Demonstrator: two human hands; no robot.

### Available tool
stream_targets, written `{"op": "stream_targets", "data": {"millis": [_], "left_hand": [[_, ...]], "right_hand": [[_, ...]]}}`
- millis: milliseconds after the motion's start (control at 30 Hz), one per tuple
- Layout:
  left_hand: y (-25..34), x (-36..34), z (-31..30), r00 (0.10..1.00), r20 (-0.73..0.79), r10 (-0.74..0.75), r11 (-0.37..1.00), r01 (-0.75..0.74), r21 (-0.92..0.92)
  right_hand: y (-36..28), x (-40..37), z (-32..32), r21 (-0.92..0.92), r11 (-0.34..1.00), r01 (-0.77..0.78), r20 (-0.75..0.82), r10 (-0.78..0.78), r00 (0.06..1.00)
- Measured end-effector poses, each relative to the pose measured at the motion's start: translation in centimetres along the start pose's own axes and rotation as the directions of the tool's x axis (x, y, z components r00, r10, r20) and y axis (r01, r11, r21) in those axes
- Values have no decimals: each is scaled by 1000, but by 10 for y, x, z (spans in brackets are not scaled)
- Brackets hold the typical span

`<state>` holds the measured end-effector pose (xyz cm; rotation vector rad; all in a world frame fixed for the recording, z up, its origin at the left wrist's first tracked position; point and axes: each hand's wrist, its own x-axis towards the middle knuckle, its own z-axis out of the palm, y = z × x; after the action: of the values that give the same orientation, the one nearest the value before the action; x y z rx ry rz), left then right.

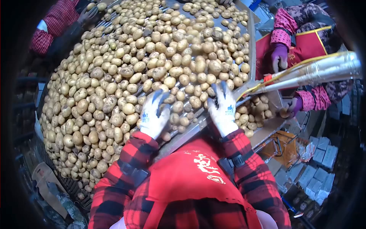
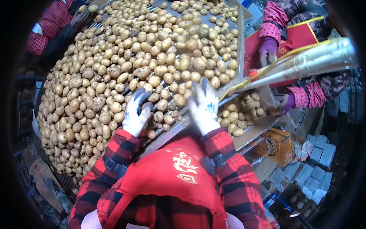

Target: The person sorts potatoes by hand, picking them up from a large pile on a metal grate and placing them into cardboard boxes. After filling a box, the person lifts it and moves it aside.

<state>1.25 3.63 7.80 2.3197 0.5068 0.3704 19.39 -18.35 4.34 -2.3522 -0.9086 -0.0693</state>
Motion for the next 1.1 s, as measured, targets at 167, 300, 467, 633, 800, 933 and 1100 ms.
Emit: {"op": "stream_targets", "data": {"millis": [167,300,467,633,800,933,1100], "left_hand": [[-24,70,-2,995,-4,96,936,-89,341],[-28,127,35,942,258,217,853,-311,418],[-85,211,39,961,184,204,707,-275,651],[-122,282,6,989,114,93,603,-146,784],[-160,308,-3,997,2,74,581,-45,813],[-181,298,-31,997,-61,42,602,24,798],[-202,241,-63,947,-205,-248,700,322,638]], "right_hand": [[24,83,25,-223,968,-118,46,131,990],[-12,128,74,-404,913,58,196,25,980],[-24,206,128,-333,889,315,51,-317,947],[-35,295,166,-405,841,359,85,-356,931],[8,363,179,-386,737,555,145,-546,825],[6,300,165,-351,773,529,139,-515,846],[-9,185,97,-144,858,493,245,-452,858]]}}
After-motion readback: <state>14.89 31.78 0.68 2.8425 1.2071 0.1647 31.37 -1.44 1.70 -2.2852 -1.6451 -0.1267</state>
